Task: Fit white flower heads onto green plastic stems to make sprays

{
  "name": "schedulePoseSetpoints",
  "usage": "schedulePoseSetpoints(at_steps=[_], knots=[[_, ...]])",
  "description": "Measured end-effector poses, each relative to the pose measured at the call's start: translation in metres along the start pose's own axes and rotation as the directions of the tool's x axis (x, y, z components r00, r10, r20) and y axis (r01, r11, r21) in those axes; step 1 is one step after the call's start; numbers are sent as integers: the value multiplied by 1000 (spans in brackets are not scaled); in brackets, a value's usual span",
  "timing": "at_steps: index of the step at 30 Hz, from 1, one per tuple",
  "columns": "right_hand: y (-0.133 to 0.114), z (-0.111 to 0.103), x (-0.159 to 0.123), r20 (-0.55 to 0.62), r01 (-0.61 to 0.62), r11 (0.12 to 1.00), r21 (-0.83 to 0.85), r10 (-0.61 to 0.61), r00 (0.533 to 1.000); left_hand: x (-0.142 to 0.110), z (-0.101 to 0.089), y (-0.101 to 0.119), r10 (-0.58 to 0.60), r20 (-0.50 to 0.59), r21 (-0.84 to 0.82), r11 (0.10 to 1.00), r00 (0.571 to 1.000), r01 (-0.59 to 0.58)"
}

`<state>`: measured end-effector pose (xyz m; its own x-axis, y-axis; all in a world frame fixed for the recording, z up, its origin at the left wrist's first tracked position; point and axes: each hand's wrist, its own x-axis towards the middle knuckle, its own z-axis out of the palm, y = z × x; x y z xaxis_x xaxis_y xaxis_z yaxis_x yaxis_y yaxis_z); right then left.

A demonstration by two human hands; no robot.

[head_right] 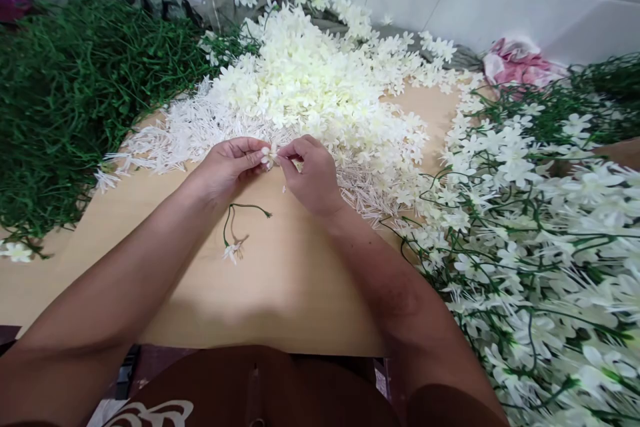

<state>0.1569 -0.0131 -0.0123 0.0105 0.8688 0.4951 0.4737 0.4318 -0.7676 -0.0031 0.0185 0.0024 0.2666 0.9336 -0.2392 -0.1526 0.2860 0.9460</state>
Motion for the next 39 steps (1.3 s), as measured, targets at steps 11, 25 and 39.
schedulePoseSetpoints(at_steps=[11,25,39], knots=[[4,5,-2,43,65,993,-99,-61,997,2,-1,-5,2,36,70,998,999,-4],[6,-2,0,99,-98,973,208,79,992,-31,-10,5,169,282,720,613,944,-325],[4,1,-4,407,-389,838,383,225,885,-29,-26,-13,122,214,584,780,969,-227]])
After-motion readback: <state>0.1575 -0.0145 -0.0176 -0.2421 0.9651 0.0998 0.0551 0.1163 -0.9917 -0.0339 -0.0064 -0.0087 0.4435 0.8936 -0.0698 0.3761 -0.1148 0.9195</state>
